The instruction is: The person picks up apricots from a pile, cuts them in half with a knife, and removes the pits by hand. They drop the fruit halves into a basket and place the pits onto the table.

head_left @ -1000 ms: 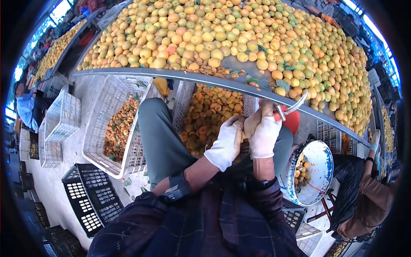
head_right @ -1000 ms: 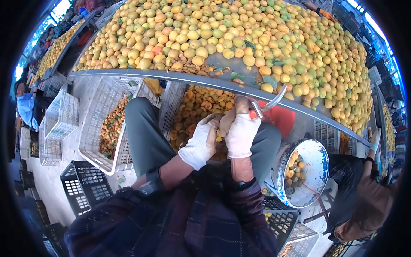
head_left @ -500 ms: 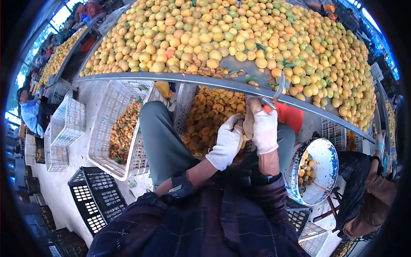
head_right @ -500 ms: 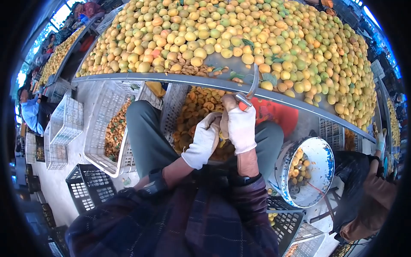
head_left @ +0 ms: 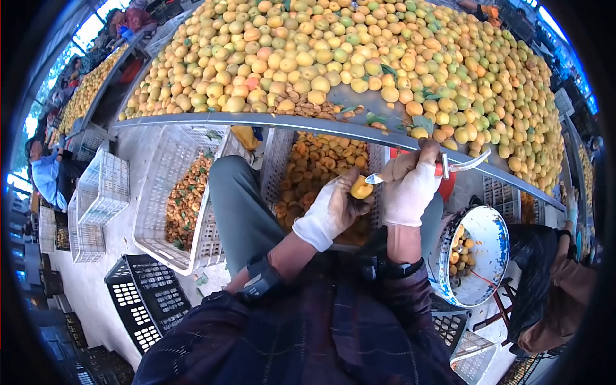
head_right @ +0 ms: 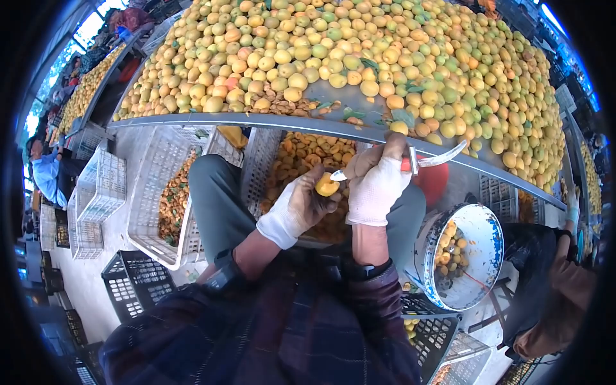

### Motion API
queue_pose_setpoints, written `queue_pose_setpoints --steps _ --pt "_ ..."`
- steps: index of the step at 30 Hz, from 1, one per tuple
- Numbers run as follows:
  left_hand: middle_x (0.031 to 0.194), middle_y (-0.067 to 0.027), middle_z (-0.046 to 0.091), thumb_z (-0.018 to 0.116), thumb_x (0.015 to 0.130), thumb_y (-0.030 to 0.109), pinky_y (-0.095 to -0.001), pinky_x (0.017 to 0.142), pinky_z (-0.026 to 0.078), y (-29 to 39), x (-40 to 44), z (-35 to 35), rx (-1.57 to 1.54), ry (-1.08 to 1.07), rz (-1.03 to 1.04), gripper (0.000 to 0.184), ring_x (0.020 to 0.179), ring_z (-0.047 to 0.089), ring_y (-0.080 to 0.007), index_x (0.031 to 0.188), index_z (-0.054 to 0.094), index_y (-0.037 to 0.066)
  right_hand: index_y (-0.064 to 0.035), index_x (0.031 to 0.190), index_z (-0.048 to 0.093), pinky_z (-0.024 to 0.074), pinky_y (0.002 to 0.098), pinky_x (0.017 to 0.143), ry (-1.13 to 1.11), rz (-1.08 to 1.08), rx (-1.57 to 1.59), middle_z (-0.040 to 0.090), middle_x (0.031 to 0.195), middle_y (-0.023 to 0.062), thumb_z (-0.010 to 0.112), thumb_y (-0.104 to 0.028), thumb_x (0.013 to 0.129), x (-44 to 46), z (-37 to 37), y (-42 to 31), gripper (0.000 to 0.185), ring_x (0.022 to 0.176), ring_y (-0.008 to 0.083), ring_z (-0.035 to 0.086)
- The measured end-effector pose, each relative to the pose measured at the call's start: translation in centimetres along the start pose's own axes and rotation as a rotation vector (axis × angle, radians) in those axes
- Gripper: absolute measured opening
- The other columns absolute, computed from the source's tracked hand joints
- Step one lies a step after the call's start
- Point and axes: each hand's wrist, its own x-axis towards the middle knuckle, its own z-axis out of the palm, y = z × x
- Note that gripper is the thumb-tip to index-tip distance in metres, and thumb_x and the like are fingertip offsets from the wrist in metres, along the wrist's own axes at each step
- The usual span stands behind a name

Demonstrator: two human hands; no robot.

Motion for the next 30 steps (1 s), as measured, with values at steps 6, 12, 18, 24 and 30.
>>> queue_pose_setpoints --steps 6,12,18,24,30 --pt "0.092 -0.0054 0.059 0.044 0.098 0.031 -0.0302 0.06 0.051 -0.9 -1.3 1.3 0.137 0.051 0.048 0.026 0.075 0.059 -0.0181 0.11 0.051 0.009 -0.0041 0.093 0.053 0.0219 0.0254 0.037 0.031 0.095 -0.003 0.027 0.048 -0.0044 0.054 -0.032 0.094 -0.8 -0.2 0.3 0.028 0.037 0.0074 0.024" --pt "0.093 -0.0061 0.057 0.047 0.097 0.022 -0.0329 0.067 0.052 -1.3 -1.0 1.9 0.068 0.272 0.095 0.019 0.084 0.058 -0.0189 0.11 0.052 0.009 -0.0058 0.09 0.052 0.0236 0.0246 0.035 -0.016 0.115 -0.032 0.028 0.047 -0.0047 0.053 -0.029 0.094 -1.4 -1.1 1.1 0.024 0.036 0.0075 0.025" --pt "0.101 -0.0068 0.059 0.046 0.098 0.025 -0.0375 0.072 0.052 -1.1 -0.9 2.0 0.13 0.315 0.195 0.023 0.091 0.059 -0.0207 0.109 0.055 0.008 -0.008 0.074 0.048 0.0228 0.0258 0.032 0.024 0.168 -0.023 0.031 0.044 -0.0028 0.055 -0.025 0.093 -1.9 -0.5 0.8 0.026 0.032 0.0091 0.027" --pt "0.113 -0.0097 0.057 0.042 0.099 0.029 -0.041 0.087 0.048 -3.5 0.2 0.8 -0.024 0.155 0.148 0.028 0.105 0.056 -0.0231 0.115 0.052 0.009 -0.0086 0.07 0.044 0.0261 0.0267 0.031 0.085 0.056 -0.043 0.032 0.045 -0.0021 0.057 -0.025 0.091 -1.2 -0.9 1.3 0.03 0.032 0.0101 0.03" --pt "0.119 -0.0114 0.055 0.041 0.098 0.027 -0.0397 0.097 0.044 -3.4 0.3 0.1 -0.254 0.247 -0.051 0.032 0.109 0.054 -0.025 0.123 0.046 0.007 -0.01 0.073 0.046 0.0218 0.0255 0.03 0.047 0.146 -0.11 0.032 0.045 -0.0033 0.056 -0.024 0.092 -1.9 -1.2 1.6 0.026 0.031 0.0086 0.03"
